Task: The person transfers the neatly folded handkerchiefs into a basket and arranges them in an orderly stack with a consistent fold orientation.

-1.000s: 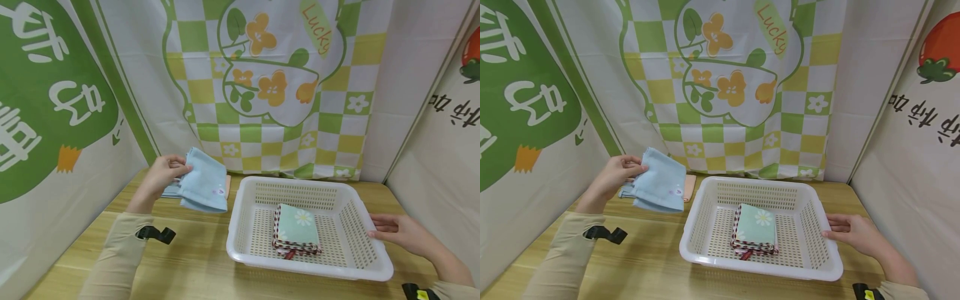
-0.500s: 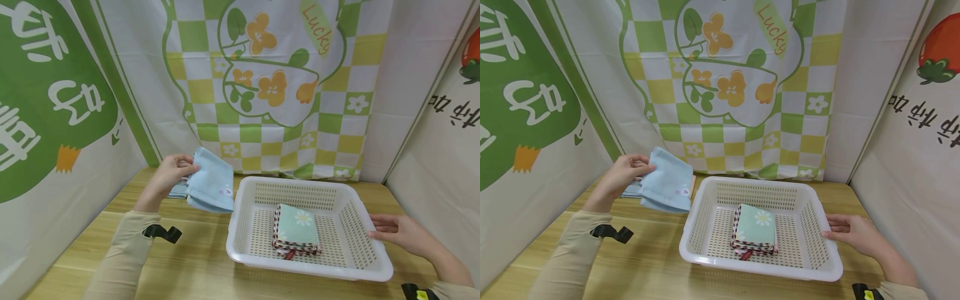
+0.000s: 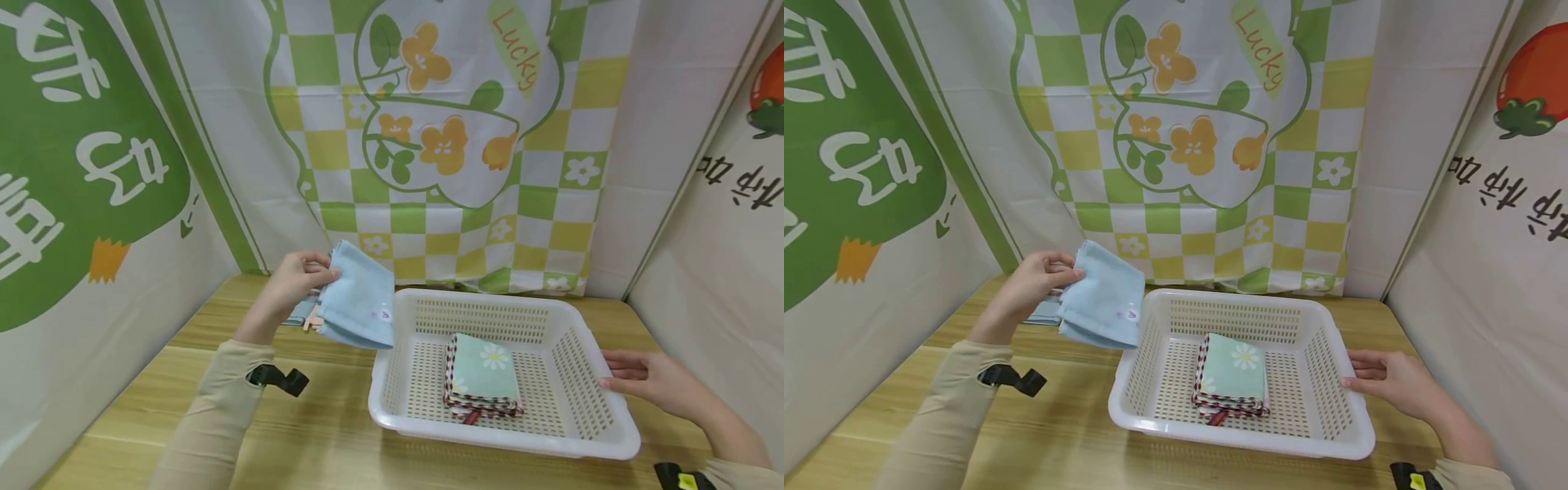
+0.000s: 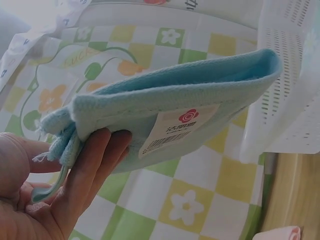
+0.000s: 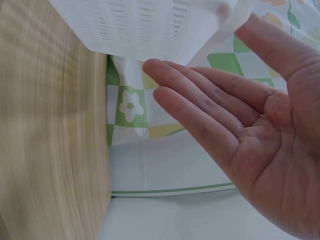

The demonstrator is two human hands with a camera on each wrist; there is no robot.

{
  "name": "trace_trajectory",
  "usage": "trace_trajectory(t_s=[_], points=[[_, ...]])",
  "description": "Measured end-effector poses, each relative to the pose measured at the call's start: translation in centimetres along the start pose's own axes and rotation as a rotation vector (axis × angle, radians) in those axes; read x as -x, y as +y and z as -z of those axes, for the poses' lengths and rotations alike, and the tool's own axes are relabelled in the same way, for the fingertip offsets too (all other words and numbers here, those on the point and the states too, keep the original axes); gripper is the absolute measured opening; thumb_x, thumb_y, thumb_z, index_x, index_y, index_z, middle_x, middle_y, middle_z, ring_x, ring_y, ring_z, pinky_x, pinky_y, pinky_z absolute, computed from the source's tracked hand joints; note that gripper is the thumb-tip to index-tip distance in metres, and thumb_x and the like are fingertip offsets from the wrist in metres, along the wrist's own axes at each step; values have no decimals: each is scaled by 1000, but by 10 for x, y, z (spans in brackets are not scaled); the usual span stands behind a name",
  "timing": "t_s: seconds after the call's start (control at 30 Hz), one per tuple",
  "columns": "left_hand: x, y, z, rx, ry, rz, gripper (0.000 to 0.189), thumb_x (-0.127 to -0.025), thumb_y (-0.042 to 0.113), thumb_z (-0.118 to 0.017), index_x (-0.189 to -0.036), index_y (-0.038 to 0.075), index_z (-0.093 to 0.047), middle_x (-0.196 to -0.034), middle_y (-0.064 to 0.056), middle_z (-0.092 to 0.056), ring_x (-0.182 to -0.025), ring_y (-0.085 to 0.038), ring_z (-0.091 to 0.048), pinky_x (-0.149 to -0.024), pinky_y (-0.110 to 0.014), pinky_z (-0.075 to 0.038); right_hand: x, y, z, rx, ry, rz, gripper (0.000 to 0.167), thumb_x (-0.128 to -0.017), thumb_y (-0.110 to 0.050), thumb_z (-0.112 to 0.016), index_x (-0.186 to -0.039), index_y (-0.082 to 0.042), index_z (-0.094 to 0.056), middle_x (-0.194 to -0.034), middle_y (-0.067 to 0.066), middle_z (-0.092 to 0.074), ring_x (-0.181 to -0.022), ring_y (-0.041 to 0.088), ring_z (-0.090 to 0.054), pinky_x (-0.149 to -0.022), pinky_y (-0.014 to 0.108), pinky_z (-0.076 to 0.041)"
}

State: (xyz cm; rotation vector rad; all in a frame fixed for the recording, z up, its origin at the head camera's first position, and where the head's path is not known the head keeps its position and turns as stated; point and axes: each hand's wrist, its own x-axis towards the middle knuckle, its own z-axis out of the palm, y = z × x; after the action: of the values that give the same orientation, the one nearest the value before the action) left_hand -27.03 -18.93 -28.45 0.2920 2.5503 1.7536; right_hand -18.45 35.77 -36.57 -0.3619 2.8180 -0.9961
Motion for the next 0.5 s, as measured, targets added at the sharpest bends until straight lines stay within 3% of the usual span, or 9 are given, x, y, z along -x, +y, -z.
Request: trace_trajectory(t_s=[0.5], points=[[-7,2,-18,9,-45,-27,30,-91,13,-63,-111,-7,-54,-81,-4,-67,-69,-11,-63,-65,-29,-55,0,2,1,-13,-14,-6,64,-90,-32,-65,-133,11,-46,-121,25,-61,-91,-2,-64,-72,25,-56]])
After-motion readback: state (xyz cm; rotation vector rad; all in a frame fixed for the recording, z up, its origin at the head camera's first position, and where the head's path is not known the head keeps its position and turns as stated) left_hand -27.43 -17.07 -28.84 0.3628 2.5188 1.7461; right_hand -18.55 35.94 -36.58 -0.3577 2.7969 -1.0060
